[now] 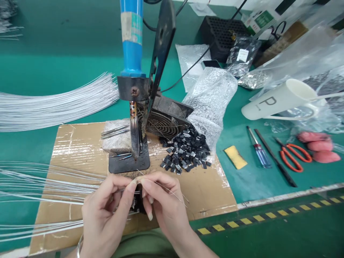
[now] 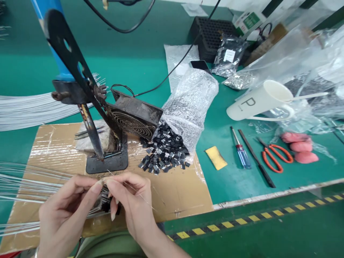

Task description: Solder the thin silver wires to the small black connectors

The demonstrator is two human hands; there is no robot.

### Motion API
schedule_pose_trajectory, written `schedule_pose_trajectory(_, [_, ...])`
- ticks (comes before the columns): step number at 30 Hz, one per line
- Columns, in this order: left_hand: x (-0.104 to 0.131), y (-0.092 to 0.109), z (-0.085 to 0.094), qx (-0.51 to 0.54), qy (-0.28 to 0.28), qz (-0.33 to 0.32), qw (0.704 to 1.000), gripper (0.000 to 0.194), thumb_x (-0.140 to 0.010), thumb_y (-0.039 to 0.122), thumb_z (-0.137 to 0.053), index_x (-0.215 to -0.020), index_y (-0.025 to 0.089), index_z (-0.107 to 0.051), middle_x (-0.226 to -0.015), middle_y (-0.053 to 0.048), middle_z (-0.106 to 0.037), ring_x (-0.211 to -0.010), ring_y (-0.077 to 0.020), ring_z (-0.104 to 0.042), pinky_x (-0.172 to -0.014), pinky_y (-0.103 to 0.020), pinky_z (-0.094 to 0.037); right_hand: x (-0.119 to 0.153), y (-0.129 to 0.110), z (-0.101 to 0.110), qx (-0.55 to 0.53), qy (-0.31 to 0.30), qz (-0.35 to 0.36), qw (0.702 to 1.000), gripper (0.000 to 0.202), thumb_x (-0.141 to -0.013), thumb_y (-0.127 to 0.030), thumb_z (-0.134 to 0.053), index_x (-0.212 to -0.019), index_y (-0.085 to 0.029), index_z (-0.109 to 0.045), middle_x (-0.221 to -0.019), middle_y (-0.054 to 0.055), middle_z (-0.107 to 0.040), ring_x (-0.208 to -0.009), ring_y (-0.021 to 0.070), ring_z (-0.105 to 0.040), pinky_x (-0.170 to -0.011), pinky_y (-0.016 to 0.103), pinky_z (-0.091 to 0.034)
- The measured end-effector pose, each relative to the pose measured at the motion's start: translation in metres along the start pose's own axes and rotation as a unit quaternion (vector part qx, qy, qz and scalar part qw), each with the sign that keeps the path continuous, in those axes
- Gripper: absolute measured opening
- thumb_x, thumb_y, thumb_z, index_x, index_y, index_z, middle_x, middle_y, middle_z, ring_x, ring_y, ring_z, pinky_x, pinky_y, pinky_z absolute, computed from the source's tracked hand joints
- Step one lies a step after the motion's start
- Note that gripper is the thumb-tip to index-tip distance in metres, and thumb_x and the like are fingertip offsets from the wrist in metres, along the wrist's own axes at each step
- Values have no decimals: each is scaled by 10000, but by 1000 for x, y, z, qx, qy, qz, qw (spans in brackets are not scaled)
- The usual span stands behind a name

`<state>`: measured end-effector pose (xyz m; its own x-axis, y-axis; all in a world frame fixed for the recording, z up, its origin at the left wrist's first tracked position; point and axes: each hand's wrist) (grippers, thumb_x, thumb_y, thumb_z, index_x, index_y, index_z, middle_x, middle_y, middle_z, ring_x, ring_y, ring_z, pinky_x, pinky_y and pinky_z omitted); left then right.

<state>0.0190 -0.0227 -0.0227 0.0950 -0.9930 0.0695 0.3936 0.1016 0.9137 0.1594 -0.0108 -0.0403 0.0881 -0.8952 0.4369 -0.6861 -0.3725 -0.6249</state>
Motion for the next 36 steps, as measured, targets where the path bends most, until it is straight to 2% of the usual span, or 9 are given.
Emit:
schedule_pose_trajectory(3, [-3, 0, 1, 0, -10, -13, 1000, 154, -978, 311, -713, -872, 204, -742, -748, -22, -770, -602, -131, -661, -475, -195, -455, 0, -1, 2, 13, -3, 3, 1000, 222, -785, -414, -939, -755, -206, -870, -578, -29, -635, -355, 53, -467, -303, 160, -388])
schedule_pose_trajectory(8, [-6, 2, 1, -5, 3, -17, 1000, 119, -975, 291, -712, -878, 225, -736, -712, 16, -756, -526, -89, -589, -471, -165, -438, -1, -2, 5, 54, -23, 21, 998, 207, -855, -433, -888, -897, -231, -906, -703, 3, -706, -402, 68, -563, -341, 165, -465])
schedule_pose_trajectory(12, [-7, 2, 1, -25, 24, -17, 999, 126, -949, 304, -733, -851, 226, -737, -676, 22, -734, -513, -87, -571, -463, -163, -415, 0, -3, 4, 79, -13, 48, 996, 118, -849, -352, -897, -859, -234, -902, -722, -6, -695, -403, 64, -577, -343, 162, -472])
schedule_pose_trajectory(18, [-6, 2, 1, -36, 17, -30, 999, 132, -950, 306, -737, -845, 227, -728, -678, 17, -735, -515, -96, -579, -459, -180, -409, 2, -4, 2, 69, -13, 61, 996, 76, -861, -313, -890, -835, -243, -903, -708, -14, -687, -388, 55, -569, -340, 153, -476])
schedule_pose_trajectory(24, [-5, 0, 0, -38, 22, -43, 998, 105, -957, 277, -729, -860, 238, -728, -690, 24, -719, -547, -107, -594, -476, -199, -418, 4, -4, 4, 80, -12, 51, 995, 90, -885, -317, -883, -845, -236, -890, -686, -23, -689, -392, 41, -567, -366, 137, -468])
schedule_pose_trajectory(30, [-7, 0, 1, -43, 20, -89, 995, 98, -953, 231, -709, -858, 250, -726, -681, 23, -719, -533, -122, -622, -439, -204, -417, 4, -2, 7, 74, -22, 52, 996, 100, -870, -322, -899, -834, -231, -880, -615, -34, -678, -374, 46, -558, -358, 133, -446])
schedule_pose_trajectory(36, [-5, -3, 3, -54, 6, -82, 995, 109, -974, 262, -697, -869, 261, -725, -705, 14, -724, -577, -139, -649, -483, -219, -469, 1, -7, 11, 61, -34, 0, 998, 124, -847, -349, -932, -819, -241, -880, -609, -40, -699, -369, 34, -558, -356, 113, -436])
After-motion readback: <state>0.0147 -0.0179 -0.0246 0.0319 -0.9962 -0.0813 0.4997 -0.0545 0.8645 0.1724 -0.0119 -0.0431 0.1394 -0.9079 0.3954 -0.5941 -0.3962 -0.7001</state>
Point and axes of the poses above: each hand's wrist, its own x-axis away from the middle knuckle, its own z-axis out of the back of the hand, y = z × x
